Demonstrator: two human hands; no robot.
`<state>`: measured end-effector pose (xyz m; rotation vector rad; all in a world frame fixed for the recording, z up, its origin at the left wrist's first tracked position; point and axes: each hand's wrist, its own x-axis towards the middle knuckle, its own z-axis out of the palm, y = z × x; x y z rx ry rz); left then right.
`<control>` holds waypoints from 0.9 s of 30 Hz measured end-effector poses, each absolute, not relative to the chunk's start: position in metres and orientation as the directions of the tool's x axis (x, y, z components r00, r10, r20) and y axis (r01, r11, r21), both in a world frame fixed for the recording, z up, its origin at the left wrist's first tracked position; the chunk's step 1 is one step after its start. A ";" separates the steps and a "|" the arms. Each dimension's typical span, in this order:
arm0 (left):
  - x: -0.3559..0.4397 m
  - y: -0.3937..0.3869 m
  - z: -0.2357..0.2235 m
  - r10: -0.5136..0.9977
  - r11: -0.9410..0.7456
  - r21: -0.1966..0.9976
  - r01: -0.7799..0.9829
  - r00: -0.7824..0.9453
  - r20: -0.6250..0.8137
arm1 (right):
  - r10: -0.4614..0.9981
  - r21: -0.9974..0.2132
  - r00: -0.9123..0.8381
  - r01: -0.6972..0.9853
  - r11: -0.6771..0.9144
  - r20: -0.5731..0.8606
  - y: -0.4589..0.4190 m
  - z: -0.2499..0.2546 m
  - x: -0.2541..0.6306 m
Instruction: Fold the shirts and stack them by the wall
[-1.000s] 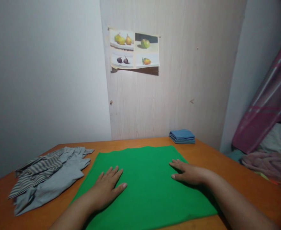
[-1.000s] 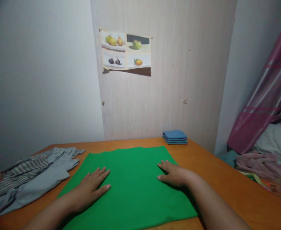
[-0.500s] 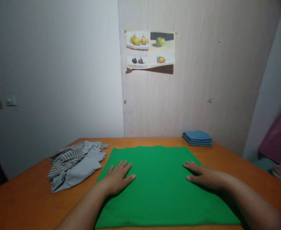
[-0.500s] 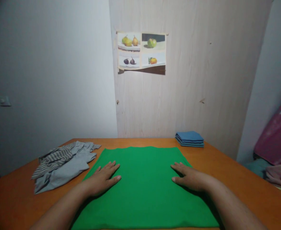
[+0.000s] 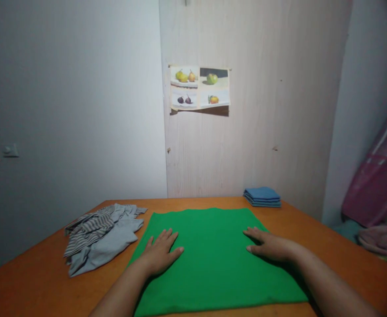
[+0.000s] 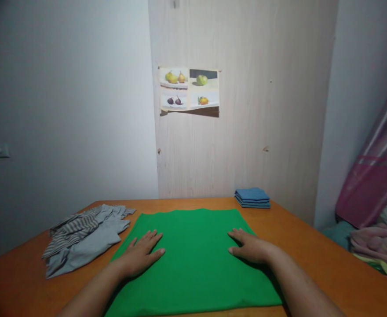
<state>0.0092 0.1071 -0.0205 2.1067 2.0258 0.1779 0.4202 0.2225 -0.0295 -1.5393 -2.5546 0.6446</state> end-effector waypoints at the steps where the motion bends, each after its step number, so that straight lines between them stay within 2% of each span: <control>1: 0.010 0.107 -0.021 0.998 -0.026 0.230 0.973 0.039 -0.050 | 0.864 -0.395 -0.484 0.826 0.401 -0.136 0.222 -0.029 0.419; 8: 0.018 0.101 -0.016 1.000 -0.010 0.181 0.983 0.011 -0.007 | 0.868 -0.366 -0.481 0.836 0.410 -0.126 0.212 -0.021 0.409; 12: 0.015 0.093 -0.013 1.000 -0.020 0.166 0.986 0.018 0.014 | 0.898 -0.370 -0.440 0.837 0.404 -0.016 0.200 -0.023 0.424; 15: 0.015 0.083 -0.008 0.994 -0.103 0.158 0.982 0.097 0.046 | 0.922 -0.381 -0.378 0.842 0.381 0.086 0.189 -0.025 0.447; 18: 0.027 0.075 0.002 0.973 -0.229 0.186 0.956 0.216 0.084 | 0.962 -0.364 -0.249 0.891 0.272 0.108 0.178 -0.023 0.469; 23: 0.073 0.070 0.014 0.927 -0.374 0.312 0.873 0.358 0.109 | 0.999 -0.299 0.022 0.954 -0.012 0.032 0.155 -0.019 0.483; 25: 0.095 0.071 0.014 0.907 -0.419 0.359 0.834 0.403 0.123 | 0.998 -0.334 0.054 0.942 -0.046 0.016 0.147 -0.020 0.481; 27: 0.118 0.072 0.012 0.889 -0.451 0.398 0.799 0.441 0.121 | 0.998 -0.424 0.063 0.904 -0.048 0.021 0.143 -0.022 0.476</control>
